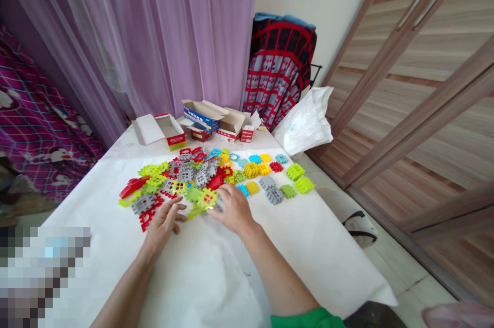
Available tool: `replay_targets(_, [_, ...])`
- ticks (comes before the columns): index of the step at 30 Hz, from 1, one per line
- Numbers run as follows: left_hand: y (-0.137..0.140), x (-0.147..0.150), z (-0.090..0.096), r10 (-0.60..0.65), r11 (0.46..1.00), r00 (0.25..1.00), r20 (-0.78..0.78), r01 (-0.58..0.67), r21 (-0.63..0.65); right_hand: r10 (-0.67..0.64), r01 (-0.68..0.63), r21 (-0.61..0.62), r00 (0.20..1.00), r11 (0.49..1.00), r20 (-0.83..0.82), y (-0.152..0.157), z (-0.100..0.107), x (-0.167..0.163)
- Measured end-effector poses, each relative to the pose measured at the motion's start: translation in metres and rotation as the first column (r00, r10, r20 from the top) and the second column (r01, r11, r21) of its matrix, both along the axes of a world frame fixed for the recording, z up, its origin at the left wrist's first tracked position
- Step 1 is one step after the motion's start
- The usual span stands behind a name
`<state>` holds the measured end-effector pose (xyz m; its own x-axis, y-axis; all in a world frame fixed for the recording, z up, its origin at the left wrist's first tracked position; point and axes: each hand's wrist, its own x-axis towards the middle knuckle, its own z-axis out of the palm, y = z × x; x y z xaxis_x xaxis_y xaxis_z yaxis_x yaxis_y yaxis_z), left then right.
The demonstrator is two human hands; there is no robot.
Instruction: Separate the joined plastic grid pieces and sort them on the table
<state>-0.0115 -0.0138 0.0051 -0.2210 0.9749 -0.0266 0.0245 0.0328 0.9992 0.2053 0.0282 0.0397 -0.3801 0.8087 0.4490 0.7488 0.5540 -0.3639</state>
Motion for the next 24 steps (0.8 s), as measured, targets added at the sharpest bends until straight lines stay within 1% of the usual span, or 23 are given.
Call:
replay_targets(2, [0.0,-0.001,-0.001,-0.004,1.0,1.0,-0.027,0.004,-0.01,-0.162,0.164,0.058,0.986,0.985,-0.038,0.019,0.004,0.044])
replay_targets(4, [0.001,0.0,-0.001,-0.014,1.0,0.998,-0.056,0.012,-0.021,-0.334,0.338,0.078,0.941,0.938,-0.056,0.04,0.01,0.099])
replay_targets(5, [0.001,0.001,-0.001,-0.019,1.0,0.997,-0.073,0.018,-0.025,-0.424,0.426,0.067,0.904,0.902,-0.048,0.05,0.014,0.128])
replay_targets(6, [0.001,0.002,-0.001,-0.025,0.999,0.995,-0.092,0.022,-0.029,-0.518,0.518,0.046,0.855,0.854,-0.017,0.059,0.019,0.156])
replay_targets(7, [0.001,0.003,-0.001,-0.031,0.999,0.993,-0.114,0.027,-0.034,-0.613,0.612,0.024,0.79,0.79,0.028,0.067,0.023,0.183])
replay_targets(8, [0.001,0.004,0.0,-0.037,0.999,0.99,-0.135,0.032,-0.039,-0.672,0.674,0.008,0.736,0.739,0.082,0.074,0.027,0.206])
replay_targets(9, [0.001,0.004,0.0,-0.043,0.998,0.987,-0.156,0.036,-0.045,-0.712,0.72,-0.019,0.689,0.694,0.131,0.079,0.03,0.226])
replay_targets(11, [0.001,0.005,0.0,-0.05,0.998,0.981,-0.19,0.04,-0.053,-0.736,0.766,-0.076,0.636,0.638,0.232,0.086,0.034,0.254])
replay_targets(13, [0.001,0.005,0.0,-0.048,0.998,0.977,-0.209,0.039,-0.047,-0.721,0.78,-0.128,0.617,0.612,0.316,0.09,0.036,0.267])
replay_targets(16, [0.002,0.004,-0.002,-0.034,0.999,0.977,-0.21,0.029,-0.025,-0.68,0.775,-0.167,0.62,0.61,0.392,0.095,0.034,0.269])
replay_targets(24, [0.003,0.001,-0.008,-0.023,0.999,0.98,-0.198,0.018,-0.028,-0.652,0.776,-0.203,0.617,0.597,0.44,0.101,0.032,0.261])
